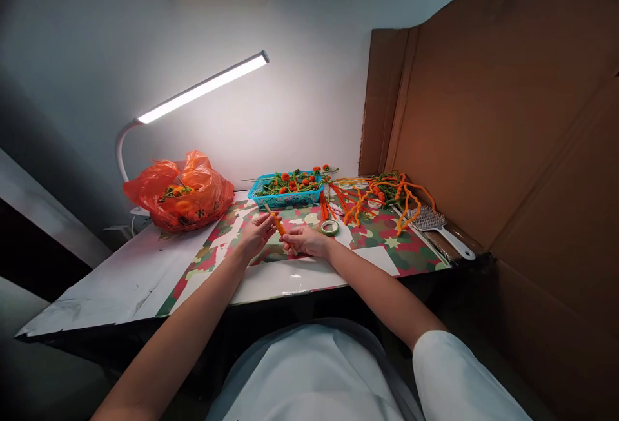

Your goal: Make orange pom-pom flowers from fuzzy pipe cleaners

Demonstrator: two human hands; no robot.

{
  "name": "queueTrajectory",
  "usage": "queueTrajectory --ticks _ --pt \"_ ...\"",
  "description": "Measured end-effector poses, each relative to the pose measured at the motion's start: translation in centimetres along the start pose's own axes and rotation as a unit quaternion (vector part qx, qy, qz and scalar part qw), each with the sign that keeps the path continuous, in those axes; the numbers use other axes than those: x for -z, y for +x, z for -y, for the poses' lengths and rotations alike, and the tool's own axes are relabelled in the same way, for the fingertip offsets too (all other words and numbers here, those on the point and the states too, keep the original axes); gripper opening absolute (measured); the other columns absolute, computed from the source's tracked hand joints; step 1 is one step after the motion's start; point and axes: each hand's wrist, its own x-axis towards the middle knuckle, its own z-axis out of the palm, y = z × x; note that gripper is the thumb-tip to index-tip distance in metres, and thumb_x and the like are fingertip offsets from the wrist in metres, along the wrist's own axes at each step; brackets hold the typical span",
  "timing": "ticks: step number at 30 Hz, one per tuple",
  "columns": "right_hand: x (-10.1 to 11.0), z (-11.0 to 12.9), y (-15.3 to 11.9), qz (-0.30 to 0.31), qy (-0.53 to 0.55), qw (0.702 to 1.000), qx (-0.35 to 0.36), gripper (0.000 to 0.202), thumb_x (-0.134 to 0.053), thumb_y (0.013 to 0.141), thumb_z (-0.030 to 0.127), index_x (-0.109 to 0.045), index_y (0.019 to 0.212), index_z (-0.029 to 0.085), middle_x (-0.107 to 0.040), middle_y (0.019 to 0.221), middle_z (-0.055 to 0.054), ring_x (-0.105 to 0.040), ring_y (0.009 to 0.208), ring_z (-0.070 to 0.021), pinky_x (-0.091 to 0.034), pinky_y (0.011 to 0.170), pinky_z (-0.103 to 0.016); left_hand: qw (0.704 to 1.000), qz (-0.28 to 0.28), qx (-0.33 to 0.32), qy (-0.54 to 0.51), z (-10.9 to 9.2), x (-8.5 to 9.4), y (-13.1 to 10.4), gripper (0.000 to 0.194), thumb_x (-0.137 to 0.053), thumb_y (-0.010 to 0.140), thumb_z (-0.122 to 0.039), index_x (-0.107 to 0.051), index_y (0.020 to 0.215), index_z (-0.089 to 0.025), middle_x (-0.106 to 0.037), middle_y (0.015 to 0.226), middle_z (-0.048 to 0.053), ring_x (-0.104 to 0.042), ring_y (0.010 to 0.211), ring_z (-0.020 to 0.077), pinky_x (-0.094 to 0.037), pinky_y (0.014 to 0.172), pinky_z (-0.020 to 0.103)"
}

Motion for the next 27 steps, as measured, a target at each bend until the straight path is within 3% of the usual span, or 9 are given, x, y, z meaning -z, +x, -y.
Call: queueTrajectory --ticks 7,15,19,23,25,27 --pt "-1.0 0.8 -0.7 -0.041 -0.030 0.998 -0.021 0.036 -0.081 0.062 0.036 -0.060 0.074 0.010 -0.067 0.063 -0.004 -0.061 0.050 -0.0126 -0.049 0.050 -0.024 1.000 -0.015 -0.003 0.018 0.2 0.4 0.1 0.036 -0.086 0.047 -0.037 -0.065 0.065 -0.013 -0.063 0.064 0.001 -0.055 0.058 0.0080 -0.043 0.055 0.019" --pt "-1.9 0.5 -0.5 -0.129 -0.085 0.988 0.016 0.036 -0.081 0.060 0.039 -0.060 0.066 0.011 -0.065 0.056 -0.003 -0.056 0.043 -0.0102 -0.043 0.041 -0.021 0.997 -0.058 0.016 0.042 0.3 0.3 0.1 0.041 -0.086 0.045 -0.039 -0.064 0.066 -0.012 -0.060 0.060 0.000 -0.052 0.052 0.0069 -0.043 0.054 0.020" --pt "-1.8 0.4 -0.4 -0.094 -0.061 0.993 0.042 0.039 -0.076 0.065 0.046 -0.061 0.073 0.011 -0.066 0.062 -0.003 -0.058 0.049 -0.0100 -0.045 0.049 -0.021 0.996 -0.088 -0.002 0.010 -0.1 0.2 0.2 0.036 -0.084 0.050 -0.035 -0.062 0.070 -0.014 -0.059 0.062 -0.002 -0.052 0.052 0.0051 -0.043 0.054 0.018" --pt "-1.5 0.4 -0.3 -0.046 -0.016 0.999 0.004 0.036 -0.064 0.078 0.046 -0.062 0.083 0.011 -0.063 0.059 -0.002 -0.059 0.053 -0.0104 -0.047 0.056 -0.023 0.989 -0.130 -0.068 -0.031 -0.6 0.6 0.4 0.031 -0.079 0.058 -0.034 -0.062 0.076 -0.016 -0.061 0.067 -0.003 -0.051 0.052 0.0035 -0.043 0.054 0.016" --pt "-1.4 0.3 -0.2 -0.055 -0.015 0.998 0.009 0.031 -0.061 0.082 0.042 -0.061 0.079 0.012 -0.057 0.051 0.002 -0.051 0.045 -0.0076 -0.042 0.050 -0.021 0.989 -0.116 -0.086 -0.018 -0.6 0.6 0.3 0.033 -0.078 0.059 -0.036 -0.062 0.080 -0.016 -0.062 0.069 -0.002 -0.052 0.053 0.0044 -0.043 0.053 0.017" --pt "-1.2 0.1 0.0 -0.068 -0.021 0.997 0.029 0.031 -0.058 0.084 0.042 -0.057 0.072 0.013 -0.050 0.045 0.005 -0.043 0.039 -0.0057 -0.033 0.043 -0.019 0.995 -0.061 -0.082 0.023 -0.3 0.2 -0.1 0.039 -0.079 0.057 -0.038 -0.064 0.087 -0.017 -0.064 0.073 0.000 -0.053 0.055 0.0065 -0.042 0.052 0.018"
